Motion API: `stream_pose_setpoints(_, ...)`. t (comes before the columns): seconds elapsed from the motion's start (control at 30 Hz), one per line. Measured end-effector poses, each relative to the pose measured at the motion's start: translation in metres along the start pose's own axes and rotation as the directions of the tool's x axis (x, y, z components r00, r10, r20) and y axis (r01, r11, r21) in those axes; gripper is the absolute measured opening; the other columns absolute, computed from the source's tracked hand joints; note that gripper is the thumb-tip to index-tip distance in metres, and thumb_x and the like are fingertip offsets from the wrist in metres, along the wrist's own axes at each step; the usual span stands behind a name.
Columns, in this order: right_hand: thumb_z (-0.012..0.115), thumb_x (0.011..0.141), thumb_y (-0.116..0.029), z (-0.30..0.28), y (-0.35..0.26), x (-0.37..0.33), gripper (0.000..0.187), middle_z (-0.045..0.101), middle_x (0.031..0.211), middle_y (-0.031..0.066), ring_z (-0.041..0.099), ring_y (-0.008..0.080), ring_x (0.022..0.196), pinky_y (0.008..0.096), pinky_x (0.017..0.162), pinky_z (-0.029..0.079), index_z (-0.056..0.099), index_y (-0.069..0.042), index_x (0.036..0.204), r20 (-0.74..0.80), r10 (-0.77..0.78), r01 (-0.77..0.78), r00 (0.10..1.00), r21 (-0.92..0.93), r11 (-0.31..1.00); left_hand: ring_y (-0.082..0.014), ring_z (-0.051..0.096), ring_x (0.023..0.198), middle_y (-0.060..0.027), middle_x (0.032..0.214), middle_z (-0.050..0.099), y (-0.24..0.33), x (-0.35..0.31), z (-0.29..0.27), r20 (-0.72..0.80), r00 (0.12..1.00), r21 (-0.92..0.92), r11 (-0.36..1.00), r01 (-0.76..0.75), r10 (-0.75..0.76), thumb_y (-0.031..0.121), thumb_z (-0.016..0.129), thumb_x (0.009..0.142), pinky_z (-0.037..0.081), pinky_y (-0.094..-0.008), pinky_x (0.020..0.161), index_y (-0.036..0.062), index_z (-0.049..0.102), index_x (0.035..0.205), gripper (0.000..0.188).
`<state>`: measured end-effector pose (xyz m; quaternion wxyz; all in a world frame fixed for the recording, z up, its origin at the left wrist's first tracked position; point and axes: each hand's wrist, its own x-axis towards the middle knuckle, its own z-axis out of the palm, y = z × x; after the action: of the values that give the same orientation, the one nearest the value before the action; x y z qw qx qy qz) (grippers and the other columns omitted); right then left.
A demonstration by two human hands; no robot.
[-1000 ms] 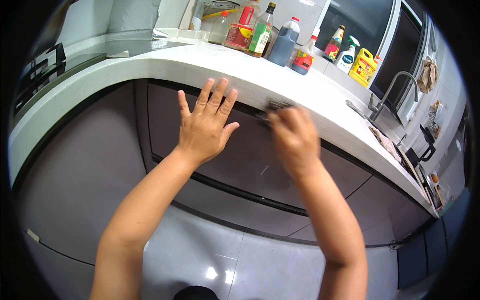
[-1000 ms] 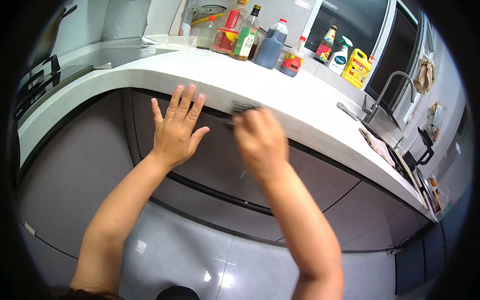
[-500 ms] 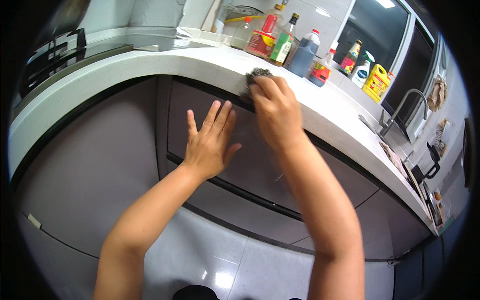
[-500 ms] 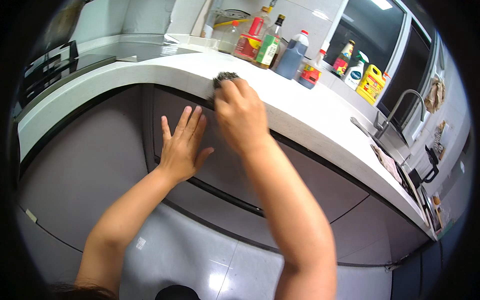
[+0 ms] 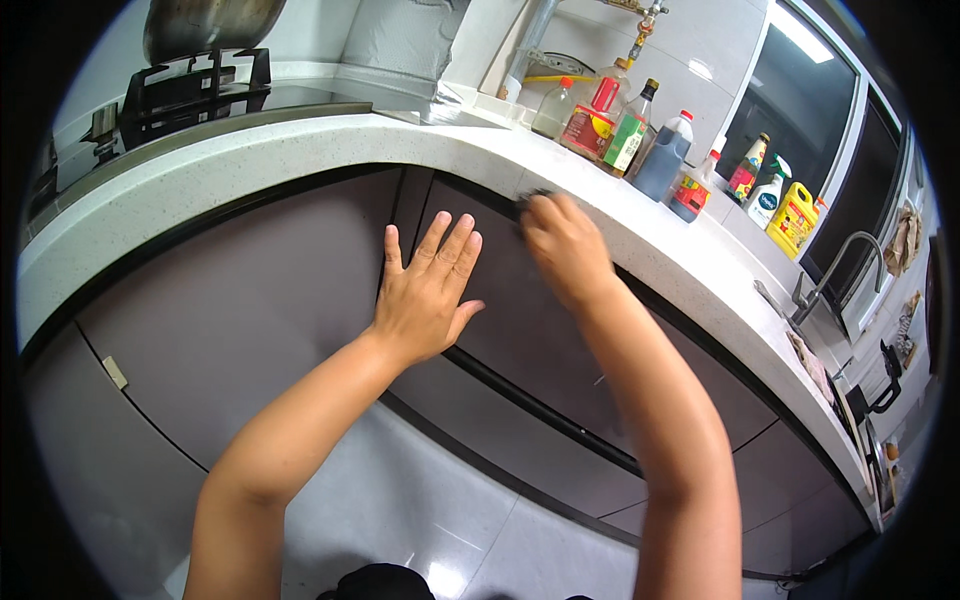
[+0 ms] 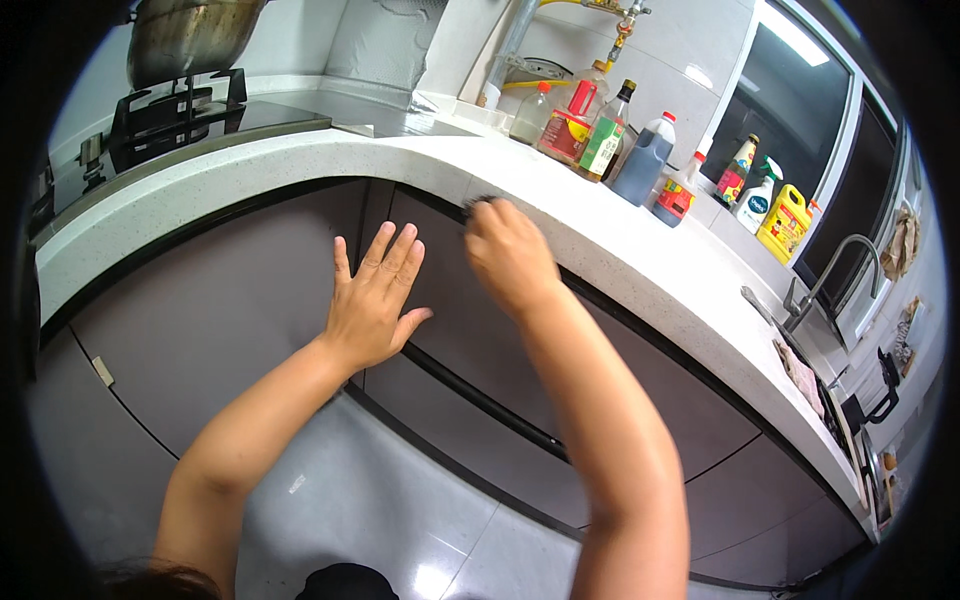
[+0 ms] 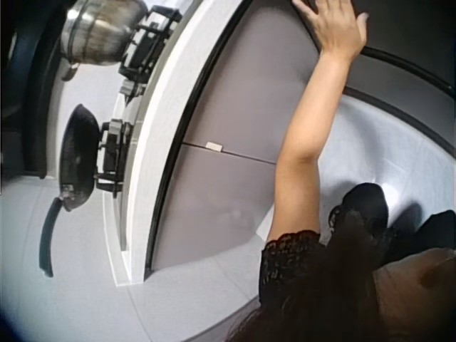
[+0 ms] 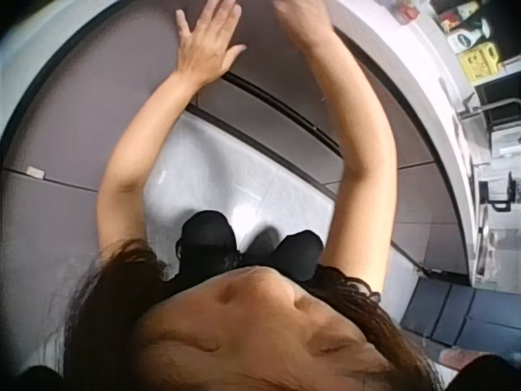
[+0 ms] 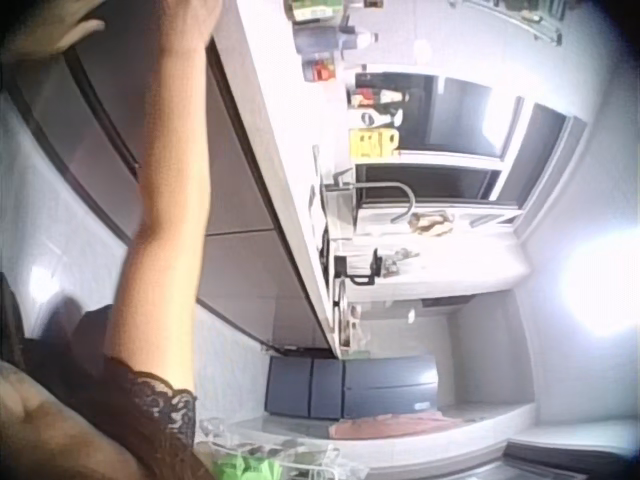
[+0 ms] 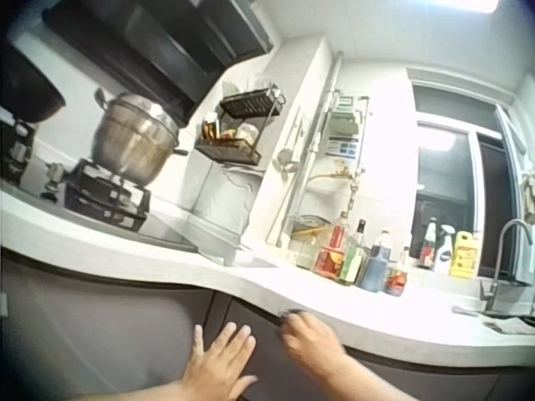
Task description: The person wipes the kitchen countertop with a cloth, then rinses the cloth in the sink. They continue wiping the countertop with a steel wool pad, focusing on the area around the sink and stove.
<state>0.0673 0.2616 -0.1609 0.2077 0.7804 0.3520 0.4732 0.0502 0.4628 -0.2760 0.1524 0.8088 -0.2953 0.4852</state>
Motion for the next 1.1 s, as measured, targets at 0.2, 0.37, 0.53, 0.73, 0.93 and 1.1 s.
stream_pose_setpoints(0.2,0.063,0.071,-0.004,-0.058,0.015,-0.066,0.022,0.061,0.104,0.0116,0.058,0.025,0.092,0.0321,0.08,0.053,0.068,0.002,0.091,0.009,-0.07,0.07,0.998,-0.169,0.983,-0.0319,0.017,0.149,-0.0124,0.159,0.025,-0.03,-0.02,-0.01,0.002,0.999,-0.005,0.999,0.048,-0.048,0.036,0.072,0.083,0.003,-0.07,0.11,0.0059,0.028,0.152,0.087)
stream_pose_setpoints(0.37,0.063,0.069,-0.003,-0.091,0.041,-0.121,0.027,0.06,0.108,0.0143,0.06,0.0253,0.09,0.0344,0.075,0.053,0.066,0.006,0.094,0.089,-0.051,0.064,0.995,-0.16,0.985,-0.0325,0.016,0.149,-0.0129,0.159,0.025,-0.037,-0.047,0.007,0.045,0.997,-0.02,0.998,0.057,-0.056,0.036,0.072,0.083,0.002,-0.0695,0.111,0.0051,0.028,0.152,0.087)
stream_pose_setpoints(0.53,0.061,0.072,-0.01,-0.03,0.012,-0.035,0.023,0.058,0.11,0.0111,0.055,0.022,0.094,0.0295,0.08,0.051,0.065,-0.001,0.092,0.05,-0.073,0.077,0.996,-0.088,0.993,-0.033,0.017,0.149,-0.0132,0.159,0.026,-0.006,-0.039,0.014,0.062,0.997,-0.092,0.995,0.049,-0.044,0.035,0.073,0.083,0.002,-0.0692,0.111,0.0043,0.027,0.152,0.088)
stream_pose_setpoints(0.73,0.06,0.073,0.001,-0.077,0.024,-0.097,0.025,0.06,0.109,0.0137,0.058,0.0281,0.094,0.034,0.08,0.052,0.065,0.003,0.097,0.019,0.105,-0.104,0.994,-0.054,0.993,-0.0333,0.017,0.149,-0.0134,0.159,0.026,0.002,-0.044,0.009,0.056,0.998,-0.102,0.994,0.034,-0.028,0.033,0.074,0.082,0.001,-0.0683,0.111,0.0042,0.026,0.152,0.089)
stream_pose_setpoints(0.93,0.063,0.068,0.004,-0.155,0.062,-0.218,0.023,0.061,0.1,0.0173,0.061,0.0299,0.084,0.0381,0.069,0.053,0.066,0.005,0.09,0.049,0.206,-0.189,0.977,-0.241,0.952,-0.0331,0.017,0.149,-0.0133,0.159,0.026,0.014,-0.042,0.024,0.092,0.995,-0.12,0.992,0.045,-0.034,0.034,0.073,0.083,0.001,-0.0677,0.112,0.0042,0.026,0.152,0.089)
stream_pose_setpoints(1.1,0.061,0.069,-0.008,-0.101,0.041,-0.141,0.02,0.055,0.094,0.009,0.056,0.0232,0.081,0.0318,0.067,0.052,0.064,-0.003,0.089,0.047,0.104,-0.097,0.993,-0.131,0.987,-0.0332,0.017,0.149,-0.0131,0.159,0.026,0.046,-0.03,0.031,0.086,0.996,-0.159,0.987,0.02,-0.007,0.033,0.073,0.083,0.002,-0.0668,0.112,0.0041,0.027,0.152,0.088)
